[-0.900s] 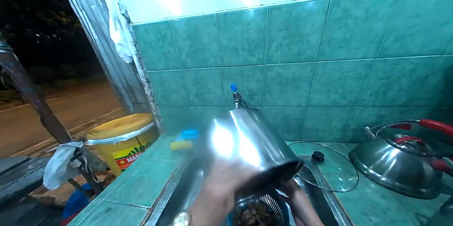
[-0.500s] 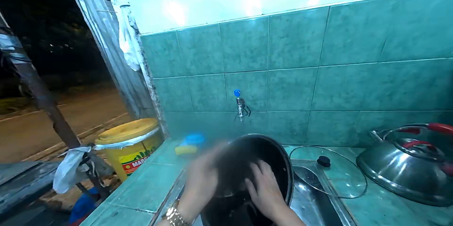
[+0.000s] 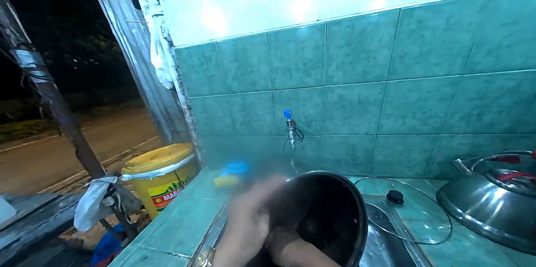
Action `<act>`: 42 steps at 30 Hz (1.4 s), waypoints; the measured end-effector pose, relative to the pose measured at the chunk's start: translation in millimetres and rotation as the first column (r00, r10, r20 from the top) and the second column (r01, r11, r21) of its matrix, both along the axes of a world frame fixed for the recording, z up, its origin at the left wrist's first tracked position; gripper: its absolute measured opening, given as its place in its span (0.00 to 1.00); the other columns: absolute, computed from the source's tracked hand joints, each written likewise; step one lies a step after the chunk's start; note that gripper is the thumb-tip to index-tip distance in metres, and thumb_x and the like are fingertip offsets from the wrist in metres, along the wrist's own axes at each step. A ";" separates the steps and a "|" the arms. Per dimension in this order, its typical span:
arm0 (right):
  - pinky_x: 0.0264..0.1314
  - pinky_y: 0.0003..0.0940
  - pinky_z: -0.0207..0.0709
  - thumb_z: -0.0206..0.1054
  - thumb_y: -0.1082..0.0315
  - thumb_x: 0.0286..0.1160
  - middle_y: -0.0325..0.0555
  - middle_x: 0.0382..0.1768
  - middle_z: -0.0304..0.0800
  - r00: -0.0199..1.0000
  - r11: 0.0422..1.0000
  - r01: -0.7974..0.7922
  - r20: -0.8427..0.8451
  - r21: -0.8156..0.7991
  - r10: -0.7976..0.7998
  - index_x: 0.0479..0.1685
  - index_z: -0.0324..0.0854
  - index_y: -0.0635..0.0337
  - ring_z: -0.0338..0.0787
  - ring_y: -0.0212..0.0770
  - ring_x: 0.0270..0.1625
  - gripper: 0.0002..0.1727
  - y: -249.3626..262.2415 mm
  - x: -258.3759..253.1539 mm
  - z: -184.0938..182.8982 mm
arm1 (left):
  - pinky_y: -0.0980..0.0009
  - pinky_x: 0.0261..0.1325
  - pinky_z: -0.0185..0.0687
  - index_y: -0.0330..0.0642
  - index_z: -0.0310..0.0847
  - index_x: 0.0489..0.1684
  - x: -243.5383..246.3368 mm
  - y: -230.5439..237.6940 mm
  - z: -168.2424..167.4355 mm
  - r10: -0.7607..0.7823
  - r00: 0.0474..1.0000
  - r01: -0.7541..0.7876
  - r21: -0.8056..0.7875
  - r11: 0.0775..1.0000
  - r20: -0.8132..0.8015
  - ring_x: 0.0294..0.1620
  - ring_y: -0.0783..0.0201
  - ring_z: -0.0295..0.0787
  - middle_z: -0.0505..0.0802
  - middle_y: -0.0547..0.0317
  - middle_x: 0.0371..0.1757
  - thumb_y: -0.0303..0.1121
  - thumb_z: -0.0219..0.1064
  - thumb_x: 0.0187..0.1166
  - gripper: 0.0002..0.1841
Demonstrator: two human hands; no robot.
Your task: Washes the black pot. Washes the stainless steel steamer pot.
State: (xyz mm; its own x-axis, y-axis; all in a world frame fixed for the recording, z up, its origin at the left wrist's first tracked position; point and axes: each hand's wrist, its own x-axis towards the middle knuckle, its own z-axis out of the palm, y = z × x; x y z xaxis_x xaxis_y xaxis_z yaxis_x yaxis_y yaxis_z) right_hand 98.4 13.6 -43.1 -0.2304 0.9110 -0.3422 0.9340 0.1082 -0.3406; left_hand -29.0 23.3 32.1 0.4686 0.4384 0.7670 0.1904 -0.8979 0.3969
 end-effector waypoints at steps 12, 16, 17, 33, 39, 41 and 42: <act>0.83 0.66 0.65 0.61 0.76 0.80 0.51 0.93 0.57 0.991 0.995 -0.099 0.092 0.023 0.096 0.85 0.69 0.63 0.66 0.61 0.88 0.30 -4.6 9.9 -22.6 | 0.73 0.73 0.84 0.39 0.88 0.67 4.9 0.9 -3.5 -0.065 0.998 0.064 0.062 0.996 0.013 0.68 0.71 0.89 0.94 0.59 0.65 0.12 0.55 0.60 0.32; 0.86 0.65 0.61 0.60 0.70 0.84 0.64 0.85 0.69 0.981 0.942 0.191 -0.009 0.275 -0.196 0.79 0.75 0.65 0.70 0.65 0.86 0.25 -3.3 35.7 15.5 | 0.74 0.70 0.86 0.39 0.88 0.66 1.6 -0.2 -2.8 -0.033 0.999 0.033 0.044 0.998 0.004 0.66 0.73 0.90 0.94 0.60 0.63 0.13 0.56 0.61 0.31; 0.94 0.60 0.48 0.58 0.69 0.85 0.59 0.91 0.59 0.971 0.899 0.237 -0.061 0.368 -0.231 0.88 0.67 0.60 0.58 0.60 0.93 0.30 4.7 45.8 21.2 | 0.74 0.70 0.86 0.40 0.88 0.66 2.1 -0.8 -2.1 -0.030 1.000 0.030 0.045 0.999 0.000 0.66 0.73 0.90 0.94 0.60 0.64 0.14 0.56 0.61 0.31; 0.93 0.56 0.51 0.55 0.59 0.90 0.67 0.90 0.57 0.841 0.757 0.534 -0.139 0.376 -0.524 0.95 0.49 0.64 0.59 0.63 0.92 0.37 14.7 69.0 -11.6 | 0.62 0.74 0.83 0.38 0.84 0.71 -10.6 -14.4 -6.9 0.020 0.994 -0.006 0.130 0.991 -0.109 0.70 0.63 0.89 0.92 0.53 0.67 0.18 0.56 0.65 0.30; 0.82 0.59 0.70 0.60 0.42 0.84 0.67 0.90 0.56 0.513 0.530 0.843 -0.443 0.095 -0.735 0.96 0.46 0.54 0.70 0.63 0.86 0.46 17.7 30.0 -47.6 | 0.61 0.72 0.84 0.30 0.82 0.71 -1.4 -15.4 -4.2 -0.025 0.992 0.037 0.094 0.995 -0.123 0.67 0.57 0.90 0.92 0.42 0.66 0.15 0.55 0.65 0.29; 0.79 0.65 0.70 0.65 0.42 0.80 0.65 0.91 0.56 0.495 0.551 0.834 -0.436 -0.003 -0.752 0.97 0.44 0.51 0.71 0.64 0.85 0.50 14.0 19.7 -45.4 | 0.62 0.73 0.83 0.31 0.81 0.73 3.1 -16.2 -7.4 -0.055 0.988 0.066 0.073 0.995 -0.144 0.68 0.58 0.90 0.91 0.42 0.67 0.15 0.54 0.66 0.30; 0.79 0.68 0.68 0.67 0.42 0.78 0.65 0.91 0.54 0.504 0.568 0.822 -0.435 -0.023 -0.747 0.97 0.44 0.48 0.68 0.65 0.87 0.51 12.8 13.9 -45.6 | 0.61 0.74 0.82 0.31 0.80 0.73 4.7 -16.5 -9.3 -0.074 0.985 0.085 0.069 0.994 -0.158 0.69 0.57 0.89 0.91 0.42 0.68 0.15 0.54 0.67 0.29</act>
State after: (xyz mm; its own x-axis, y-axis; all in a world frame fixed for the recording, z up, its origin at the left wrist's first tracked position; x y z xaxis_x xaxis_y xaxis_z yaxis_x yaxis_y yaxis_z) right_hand 112.3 26.4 -88.7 0.5427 0.8081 -0.2289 0.4697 -0.5179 -0.7150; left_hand -24.3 6.9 22.9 0.6153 0.3386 0.7119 0.1710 -0.9389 0.2988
